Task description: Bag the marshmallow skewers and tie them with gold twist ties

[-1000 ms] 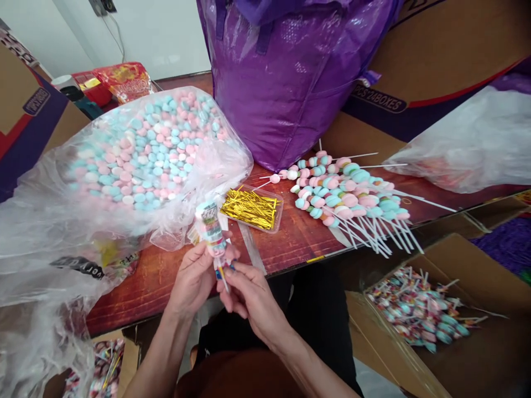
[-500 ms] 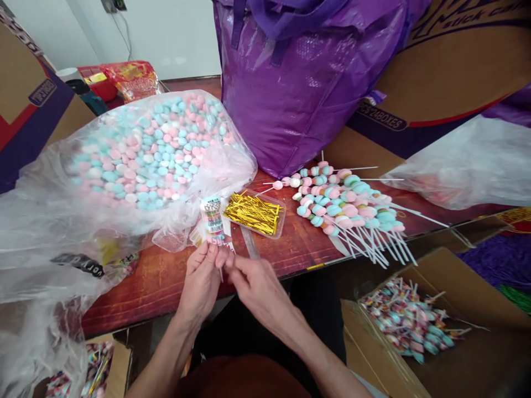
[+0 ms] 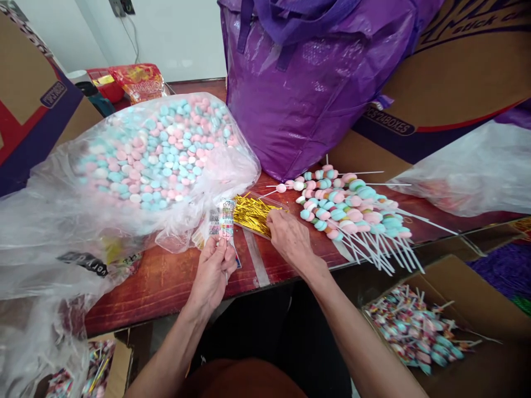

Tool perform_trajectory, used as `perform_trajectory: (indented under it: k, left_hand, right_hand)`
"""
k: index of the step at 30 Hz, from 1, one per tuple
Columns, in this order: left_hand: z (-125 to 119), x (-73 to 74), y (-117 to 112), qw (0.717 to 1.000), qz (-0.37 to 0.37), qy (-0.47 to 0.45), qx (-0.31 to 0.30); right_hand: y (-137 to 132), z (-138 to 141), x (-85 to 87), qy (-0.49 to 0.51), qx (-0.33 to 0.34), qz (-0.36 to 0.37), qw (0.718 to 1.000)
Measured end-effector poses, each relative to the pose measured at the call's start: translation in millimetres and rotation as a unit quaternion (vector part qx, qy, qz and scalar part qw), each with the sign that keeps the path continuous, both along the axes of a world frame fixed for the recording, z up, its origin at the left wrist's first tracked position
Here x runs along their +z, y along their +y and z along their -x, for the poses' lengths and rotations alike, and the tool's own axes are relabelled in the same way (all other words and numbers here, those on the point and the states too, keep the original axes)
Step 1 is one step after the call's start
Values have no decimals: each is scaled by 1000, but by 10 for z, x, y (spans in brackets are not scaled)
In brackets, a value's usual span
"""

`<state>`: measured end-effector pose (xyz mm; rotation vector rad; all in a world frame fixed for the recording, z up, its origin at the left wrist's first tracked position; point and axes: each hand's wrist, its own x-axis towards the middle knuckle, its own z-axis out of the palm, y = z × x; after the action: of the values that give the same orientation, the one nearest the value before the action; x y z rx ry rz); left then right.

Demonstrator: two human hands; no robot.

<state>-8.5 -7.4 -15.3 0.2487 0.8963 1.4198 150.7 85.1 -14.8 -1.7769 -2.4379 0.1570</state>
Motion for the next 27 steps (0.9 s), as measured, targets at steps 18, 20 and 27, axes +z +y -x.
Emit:
perform_trajectory:
  k: [18,20,27]
  left_hand:
    - [-244,-105,-17,991,-21,134,-14]
    - [-235,-120,-58,988,-47,145,-37]
    - [-276,-115,-66,977,-77,197,9]
  right_hand:
    - [-741,305,-77,677,-119,236,686]
    - [-729,300,-70,684,-118,217,687]
    - [-809,355,-37,656,-92,128,738]
